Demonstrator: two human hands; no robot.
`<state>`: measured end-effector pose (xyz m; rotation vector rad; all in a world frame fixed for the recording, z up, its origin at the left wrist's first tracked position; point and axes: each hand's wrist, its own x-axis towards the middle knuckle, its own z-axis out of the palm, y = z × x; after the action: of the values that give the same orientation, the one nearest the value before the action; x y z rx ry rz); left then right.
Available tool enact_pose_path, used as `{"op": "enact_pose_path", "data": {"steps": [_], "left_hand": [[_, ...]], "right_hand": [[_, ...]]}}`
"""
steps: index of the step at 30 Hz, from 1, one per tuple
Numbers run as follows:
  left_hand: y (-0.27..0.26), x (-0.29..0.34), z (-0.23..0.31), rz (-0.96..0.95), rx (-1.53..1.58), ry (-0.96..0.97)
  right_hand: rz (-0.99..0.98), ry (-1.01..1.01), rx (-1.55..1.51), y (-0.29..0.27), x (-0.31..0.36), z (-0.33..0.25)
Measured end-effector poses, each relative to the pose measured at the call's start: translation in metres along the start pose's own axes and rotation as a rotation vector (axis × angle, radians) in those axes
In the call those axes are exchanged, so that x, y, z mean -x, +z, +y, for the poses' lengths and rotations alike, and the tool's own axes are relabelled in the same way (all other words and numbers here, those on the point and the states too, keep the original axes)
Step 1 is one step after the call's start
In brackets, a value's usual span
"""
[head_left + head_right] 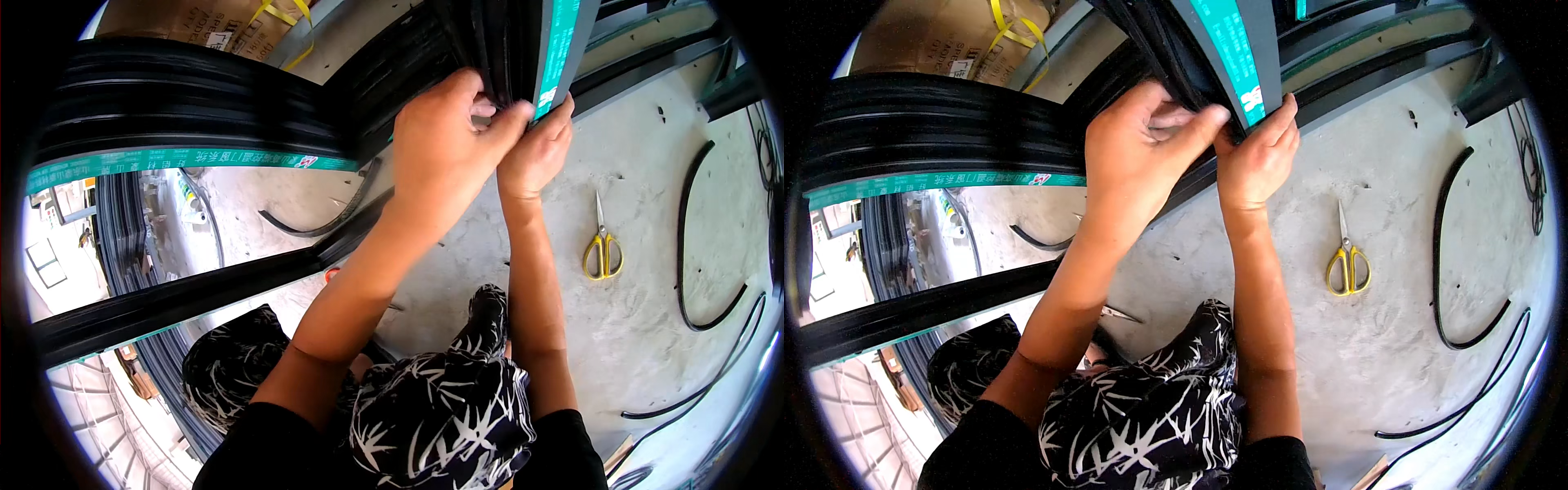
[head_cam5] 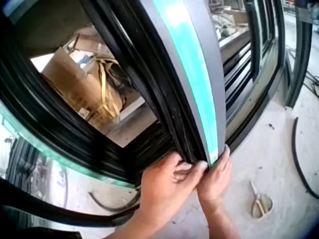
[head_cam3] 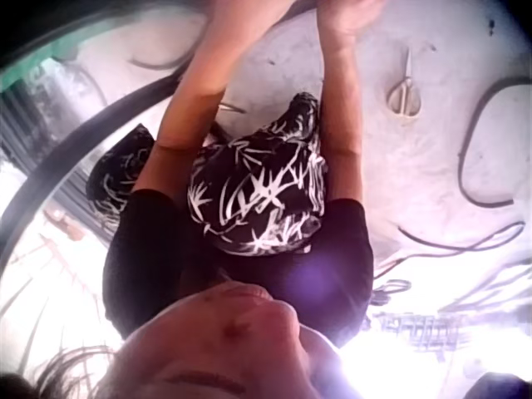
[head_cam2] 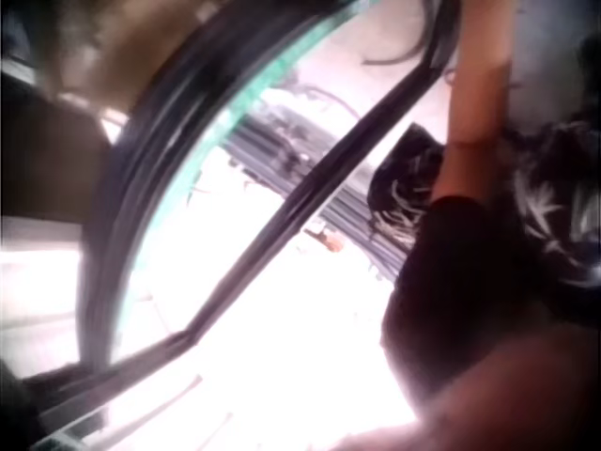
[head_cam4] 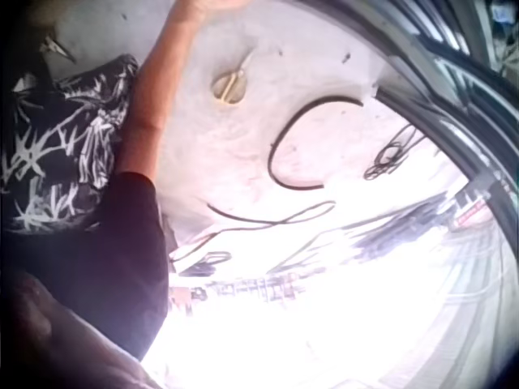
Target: The person installs a black rubber seal into the frame of a window. They press the seal into the groove of the frame by hand and use scissors to cut the seal to the correct length at the corners.
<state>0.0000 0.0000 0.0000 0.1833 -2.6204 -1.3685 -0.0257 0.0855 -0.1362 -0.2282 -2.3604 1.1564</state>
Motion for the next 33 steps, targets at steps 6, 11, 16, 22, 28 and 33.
{"op": "enact_pose_path", "data": {"steps": [6, 11, 16, 22, 28, 33], "left_hand": [[-0.001, -0.005, -0.005, 0.047, 0.068, -0.073], [0.007, -0.002, -0.007, 0.06, 0.153, -0.044], [0.011, 0.001, -0.002, 0.125, -0.067, -0.006], [0.016, 0.001, 0.002, 0.177, -0.141, 0.011], [0.03, -0.001, -0.005, 0.275, -0.154, 0.115], [0.033, -0.003, -0.005, 0.279, -0.145, 0.106]], "right_hand": [[0.077, -0.08, -0.005, -0.004, -0.001, -0.005], [-0.016, -0.072, -0.108, -0.017, -0.004, -0.003], [-0.124, -0.044, -0.152, -0.028, -0.006, -0.001], [-0.041, -0.143, -0.126, -0.029, -0.006, -0.004], [-0.03, -0.133, -0.105, -0.026, -0.009, -0.002], [-0.054, -0.182, -0.061, -0.032, -0.012, 0.002]]}}
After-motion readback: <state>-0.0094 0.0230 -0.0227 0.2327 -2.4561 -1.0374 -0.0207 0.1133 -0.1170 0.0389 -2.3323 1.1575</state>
